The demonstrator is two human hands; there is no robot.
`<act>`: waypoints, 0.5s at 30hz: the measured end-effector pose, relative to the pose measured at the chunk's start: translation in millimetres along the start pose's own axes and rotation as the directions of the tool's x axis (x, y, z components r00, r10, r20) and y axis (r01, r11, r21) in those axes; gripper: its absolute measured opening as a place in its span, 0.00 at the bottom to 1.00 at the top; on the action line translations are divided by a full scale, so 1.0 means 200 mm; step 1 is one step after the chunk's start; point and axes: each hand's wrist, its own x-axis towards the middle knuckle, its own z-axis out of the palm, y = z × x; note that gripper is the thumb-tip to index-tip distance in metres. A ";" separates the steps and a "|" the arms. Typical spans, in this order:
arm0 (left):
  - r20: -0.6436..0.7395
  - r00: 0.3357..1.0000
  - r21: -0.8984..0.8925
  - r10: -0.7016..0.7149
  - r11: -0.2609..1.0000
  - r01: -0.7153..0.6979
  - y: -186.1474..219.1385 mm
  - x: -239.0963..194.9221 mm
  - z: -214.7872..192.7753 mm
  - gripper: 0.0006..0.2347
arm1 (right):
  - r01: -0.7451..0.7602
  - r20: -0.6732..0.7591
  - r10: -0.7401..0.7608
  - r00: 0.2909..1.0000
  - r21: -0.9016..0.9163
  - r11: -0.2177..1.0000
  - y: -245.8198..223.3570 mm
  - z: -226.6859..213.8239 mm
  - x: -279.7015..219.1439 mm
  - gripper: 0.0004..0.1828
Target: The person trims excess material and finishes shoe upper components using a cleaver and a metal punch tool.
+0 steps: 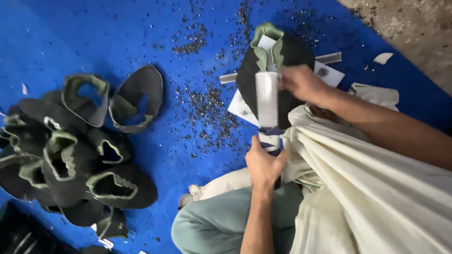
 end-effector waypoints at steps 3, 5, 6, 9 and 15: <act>-0.046 0.999 0.022 -0.024 0.999 0.025 0.08 -0.06 -0.07 0.16 | -0.304 0.037 0.370 0.928 0.649 0.698 0.10 0.01 0.08 0.10; -0.091 0.996 -0.039 0.021 0.999 -0.025 0.13 -0.11 -0.14 0.15 | -0.248 0.014 0.382 0.924 0.783 0.571 0.10 -0.04 0.14 0.10; -0.140 0.988 -0.102 0.070 0.991 -0.085 0.16 -0.13 -0.17 0.15 | -0.175 -0.010 0.393 0.920 0.885 0.432 0.10 -0.07 0.19 0.10; -0.282 0.937 -0.100 0.207 0.965 -0.243 0.32 -0.21 -0.28 0.18 | -0.352 0.132 0.410 0.902 0.774 0.527 0.19 -0.02 0.21 0.09; -0.460 0.703 -0.393 0.542 0.586 -0.708 0.68 -0.15 -0.34 0.17 | -0.241 0.013 0.283 0.959 0.564 0.790 0.08 -0.03 0.16 0.06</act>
